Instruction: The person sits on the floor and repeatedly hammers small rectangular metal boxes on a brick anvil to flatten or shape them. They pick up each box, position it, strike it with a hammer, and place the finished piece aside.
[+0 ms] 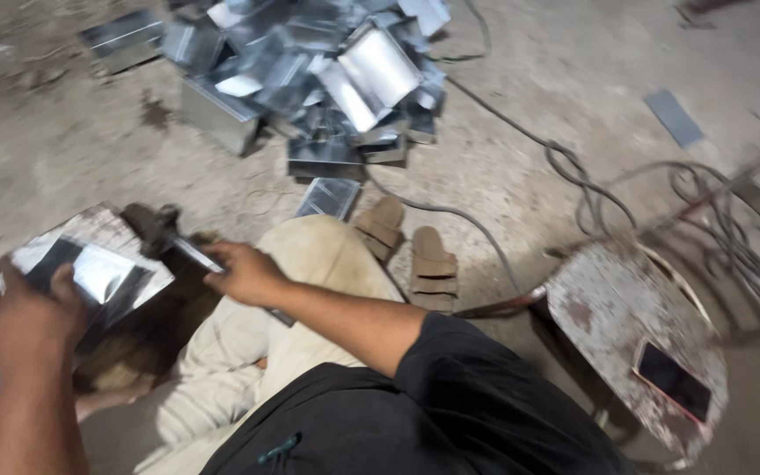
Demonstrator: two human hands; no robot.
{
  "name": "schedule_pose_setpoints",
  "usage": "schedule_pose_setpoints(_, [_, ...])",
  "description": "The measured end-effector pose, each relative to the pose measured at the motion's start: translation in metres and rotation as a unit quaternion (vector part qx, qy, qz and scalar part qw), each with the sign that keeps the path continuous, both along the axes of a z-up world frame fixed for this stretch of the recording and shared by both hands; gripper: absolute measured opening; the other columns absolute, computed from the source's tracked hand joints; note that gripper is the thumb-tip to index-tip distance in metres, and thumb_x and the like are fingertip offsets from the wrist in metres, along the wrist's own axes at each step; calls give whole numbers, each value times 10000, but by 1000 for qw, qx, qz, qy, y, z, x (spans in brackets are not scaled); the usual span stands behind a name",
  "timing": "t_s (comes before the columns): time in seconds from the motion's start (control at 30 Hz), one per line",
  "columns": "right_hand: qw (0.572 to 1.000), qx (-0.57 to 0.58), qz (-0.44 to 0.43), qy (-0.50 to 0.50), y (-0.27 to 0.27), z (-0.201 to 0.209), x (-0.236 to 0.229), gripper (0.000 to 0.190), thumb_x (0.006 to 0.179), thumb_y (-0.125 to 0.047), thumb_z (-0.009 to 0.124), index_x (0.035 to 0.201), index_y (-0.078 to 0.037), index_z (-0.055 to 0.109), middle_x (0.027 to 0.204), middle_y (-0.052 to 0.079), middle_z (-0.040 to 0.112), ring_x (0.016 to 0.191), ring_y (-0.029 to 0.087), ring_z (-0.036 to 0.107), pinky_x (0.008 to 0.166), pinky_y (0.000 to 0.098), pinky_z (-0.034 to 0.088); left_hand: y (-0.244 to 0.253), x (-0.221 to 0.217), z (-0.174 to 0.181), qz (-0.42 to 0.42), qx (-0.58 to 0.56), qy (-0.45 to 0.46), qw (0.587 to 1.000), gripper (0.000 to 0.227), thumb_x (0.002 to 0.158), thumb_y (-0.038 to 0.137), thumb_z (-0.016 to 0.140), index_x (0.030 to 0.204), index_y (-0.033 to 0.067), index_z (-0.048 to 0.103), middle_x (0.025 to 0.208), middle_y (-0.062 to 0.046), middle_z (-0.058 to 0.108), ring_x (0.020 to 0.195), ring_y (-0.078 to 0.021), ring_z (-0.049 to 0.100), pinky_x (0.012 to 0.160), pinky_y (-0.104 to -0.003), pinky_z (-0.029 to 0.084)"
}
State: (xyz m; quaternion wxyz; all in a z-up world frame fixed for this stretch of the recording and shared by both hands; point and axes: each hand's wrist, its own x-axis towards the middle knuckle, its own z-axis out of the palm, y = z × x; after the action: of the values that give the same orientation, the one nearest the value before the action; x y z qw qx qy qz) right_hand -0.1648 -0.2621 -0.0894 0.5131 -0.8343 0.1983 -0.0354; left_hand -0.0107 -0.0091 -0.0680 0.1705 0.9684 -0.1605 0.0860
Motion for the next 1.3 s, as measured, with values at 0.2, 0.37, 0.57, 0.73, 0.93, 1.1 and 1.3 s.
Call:
schedule_pose_setpoints(0.2, [999, -38, -9, -19, 4, 8, 0, 567, 819, -269, 808, 1362, -185, 668, 1082, 196, 739, 1016, 327, 723, 880, 398, 561, -31, -24, -12, 37, -40, 120, 991, 935, 972, 553, 451, 1634, -37, 158, 1695, -309, 49, 1523, -562, -49, 1081, -829, -58])
schedule_pose_setpoints(0.37, [999, -34, 0, -15, 2, 12, -7, 571, 823, -285, 799, 1367, -184, 661, 1110, 180, 757, 1031, 291, 744, 867, 378, 581, -17, -6, -34, 48, -7, 53, 997, 901, 959, 483, 457, 1637, -43, 183, 1716, -274, 89, 1569, -489, 20, 1129, -790, -86])
schedule_pose_setpoints(0.57, [994, 30, 55, -86, 3, 10, -12, 516, 849, -157, 786, 1342, -92, 648, 1167, 144, 762, 1000, 229, 739, 888, 349, 574, -5, 0, -56, 43, -1, -22, 999, 682, 978, 298, 436, 1582, -15, 396, 1658, -291, 295, 1565, -427, 206, 1204, -740, 10])
schedule_pose_setpoints(0.73, [985, 54, 87, -139, -7, 51, -14, 483, 896, -57, 710, 1373, -60, 630, 1148, 137, 754, 955, 173, 721, 837, 304, 590, -20, -3, -45, 55, -4, -74, 996, 667, 886, 269, 519, 1485, -24, 487, 1528, -294, 452, 1449, -468, 368, 1138, -671, 267])
schedule_pose_setpoints(0.93, [941, -129, 80, -301, -12, 129, -26, 397, 956, -55, 762, 1344, -91, 683, 1037, 115, 769, 869, 160, 743, 772, 277, 581, -23, -11, -6, 69, 43, -46, 996, 741, 857, 323, 539, 1509, -18, 455, 1521, -248, 448, 1451, -428, 355, 1205, -685, 99])
schedule_pose_setpoints(1.1, [924, -78, 108, -359, 8, 115, -14, 349, 968, -70, 729, 1309, -114, 672, 1072, 148, 743, 962, 203, 749, 834, 326, 610, -25, -12, 1, 65, 45, -36, 996, 762, 852, 335, 541, 1519, -18, 438, 1519, -250, 442, 1442, -433, 350, 1195, -684, 94])
schedule_pose_setpoints(1.3, [966, -158, 142, -145, 12, 104, -6, 420, 863, -80, 744, 1281, -93, 712, 1004, 216, 740, 867, 334, 751, 785, 376, 587, -26, -11, 2, 61, 57, -25, 996, 777, 856, 329, 531, 1541, -17, 407, 1536, -256, 434, 1456, -425, 342, 1205, -668, 89])
